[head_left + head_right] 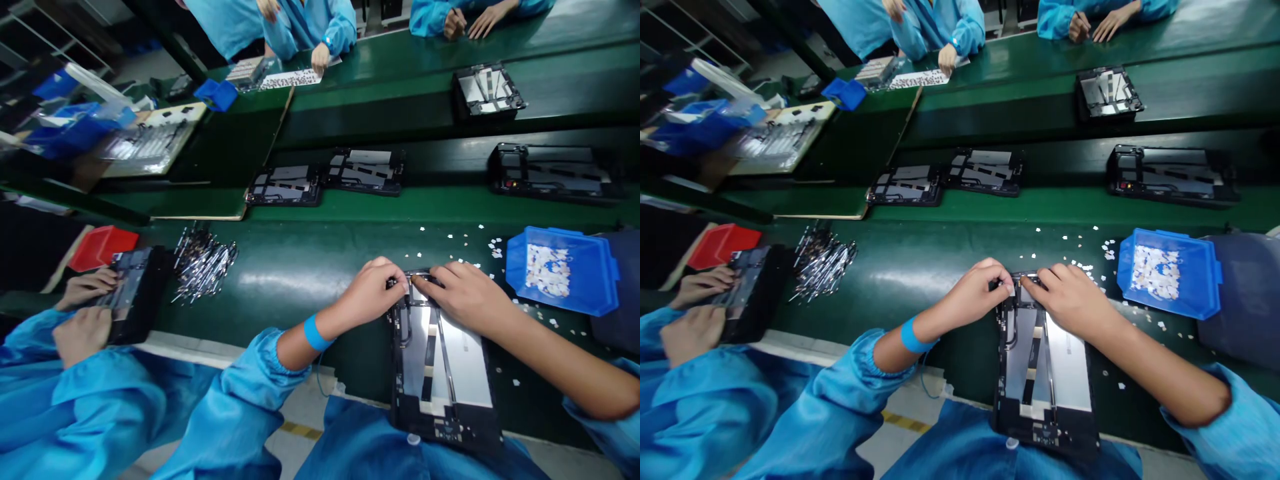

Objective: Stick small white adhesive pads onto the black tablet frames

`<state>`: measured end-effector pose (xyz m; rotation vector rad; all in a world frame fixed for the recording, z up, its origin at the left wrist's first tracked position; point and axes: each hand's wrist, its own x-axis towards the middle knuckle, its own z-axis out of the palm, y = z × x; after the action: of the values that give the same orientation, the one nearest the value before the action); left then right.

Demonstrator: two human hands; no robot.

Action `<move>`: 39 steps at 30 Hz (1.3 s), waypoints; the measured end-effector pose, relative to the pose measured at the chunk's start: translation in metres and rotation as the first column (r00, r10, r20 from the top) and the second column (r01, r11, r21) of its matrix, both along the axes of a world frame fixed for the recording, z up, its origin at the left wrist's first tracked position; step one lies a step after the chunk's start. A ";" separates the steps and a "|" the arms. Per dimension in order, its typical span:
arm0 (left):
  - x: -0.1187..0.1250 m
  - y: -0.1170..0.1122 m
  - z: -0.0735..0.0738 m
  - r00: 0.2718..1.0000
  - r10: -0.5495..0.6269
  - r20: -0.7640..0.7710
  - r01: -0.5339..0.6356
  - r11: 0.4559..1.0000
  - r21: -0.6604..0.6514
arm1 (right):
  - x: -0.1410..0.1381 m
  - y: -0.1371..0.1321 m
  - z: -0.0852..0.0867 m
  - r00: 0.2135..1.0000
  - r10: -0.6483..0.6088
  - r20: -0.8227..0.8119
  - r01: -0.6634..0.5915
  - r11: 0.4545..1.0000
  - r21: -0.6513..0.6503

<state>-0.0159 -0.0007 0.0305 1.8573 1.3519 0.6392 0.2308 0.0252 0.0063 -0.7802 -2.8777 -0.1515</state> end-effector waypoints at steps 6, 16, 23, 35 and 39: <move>0.005 0.015 -0.015 0.997 0.038 -0.063 -0.042 0.997 -0.071 | 0.000 0.001 -0.004 1.000 -0.002 -0.021 0.002 1.000 0.014; 0.013 0.013 -0.010 0.990 0.040 -0.134 -0.050 0.996 -0.074 | 0.000 0.001 -0.008 0.997 0.001 -0.081 -0.002 1.000 -0.015; 0.015 0.011 -0.011 0.982 0.045 -0.186 -0.051 0.998 -0.029 | 0.000 0.001 -0.010 0.998 0.004 -0.068 -0.005 1.000 -0.019; 0.021 0.001 -0.022 0.972 0.134 -0.195 -0.125 0.991 0.055 | -0.001 0.001 -0.009 0.997 0.006 -0.072 -0.005 1.000 0.009; 0.022 0.001 -0.025 0.976 0.150 -0.158 -0.144 0.988 0.046 | -0.001 0.001 -0.009 0.998 0.007 -0.061 -0.006 1.000 0.009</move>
<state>0.0061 -0.0002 0.0051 1.8822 1.6048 0.6001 0.2301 0.0259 -0.0024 -0.7602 -2.8197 -0.1376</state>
